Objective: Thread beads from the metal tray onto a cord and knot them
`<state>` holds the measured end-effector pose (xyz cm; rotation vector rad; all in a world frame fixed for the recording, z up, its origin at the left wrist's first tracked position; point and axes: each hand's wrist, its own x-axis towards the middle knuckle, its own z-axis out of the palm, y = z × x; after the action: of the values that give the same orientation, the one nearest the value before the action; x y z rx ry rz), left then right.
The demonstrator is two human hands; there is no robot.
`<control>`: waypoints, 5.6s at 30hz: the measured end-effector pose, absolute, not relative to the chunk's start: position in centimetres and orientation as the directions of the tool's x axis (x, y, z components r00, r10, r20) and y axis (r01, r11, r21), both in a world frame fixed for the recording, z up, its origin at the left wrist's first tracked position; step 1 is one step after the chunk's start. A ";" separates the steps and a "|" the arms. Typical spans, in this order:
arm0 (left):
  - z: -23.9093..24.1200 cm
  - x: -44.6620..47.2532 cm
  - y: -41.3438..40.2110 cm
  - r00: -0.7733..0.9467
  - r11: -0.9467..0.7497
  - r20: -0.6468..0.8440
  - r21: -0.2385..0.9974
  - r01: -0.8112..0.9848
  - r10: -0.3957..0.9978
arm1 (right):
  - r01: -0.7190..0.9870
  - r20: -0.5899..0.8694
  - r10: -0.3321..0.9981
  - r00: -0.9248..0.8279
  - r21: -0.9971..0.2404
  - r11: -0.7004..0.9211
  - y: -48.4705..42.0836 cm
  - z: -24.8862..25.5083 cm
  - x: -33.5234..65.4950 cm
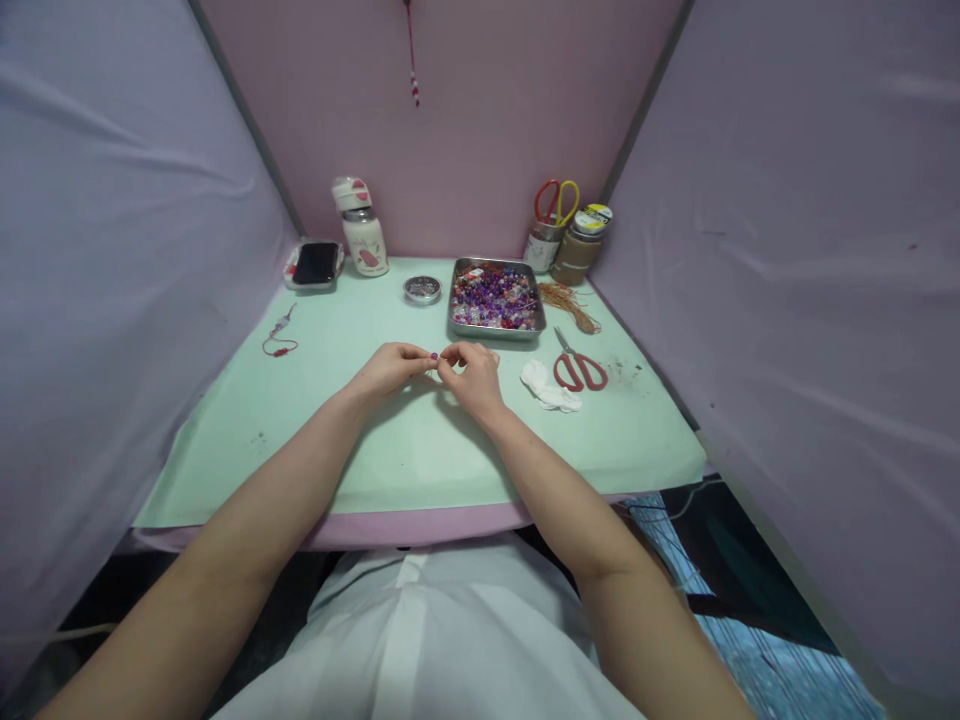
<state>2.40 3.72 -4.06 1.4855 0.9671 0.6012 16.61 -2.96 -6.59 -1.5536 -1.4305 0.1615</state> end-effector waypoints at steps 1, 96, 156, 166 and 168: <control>-4.0 2.4 3.7 0.525 0.057 -0.168 0.974 0.221 0.834 | 0.689 0.491 0.819 0.297 -0.704 0.172 -2.9 -6.6 16.6; -4.8 2.2 4.6 0.608 0.050 -0.099 0.994 0.097 0.788 | -0.417 -0.235 0.971 -0.050 -0.878 -0.234 -1.7 -5.0 20.2; -5.2 2.9 4.2 0.510 0.173 -0.169 0.984 0.040 0.843 | 0.537 0.437 0.834 0.337 -0.817 0.211 -2.5 -5.6 17.5; -5.1 3.0 4.1 0.504 0.194 -0.177 0.981 0.019 0.845 | 0.595 0.445 0.840 0.311 -0.780 0.193 -2.6 -5.7 17.5; -5.2 3.0 4.1 0.501 0.199 -0.180 0.980 0.016 0.846 | 0.599 0.458 0.837 0.300 -0.773 0.208 -2.5 -5.8 17.6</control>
<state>3.03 4.11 -5.16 1.2438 0.8817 0.7009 17.55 -2.53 -5.84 -1.4852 -1.3926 0.2757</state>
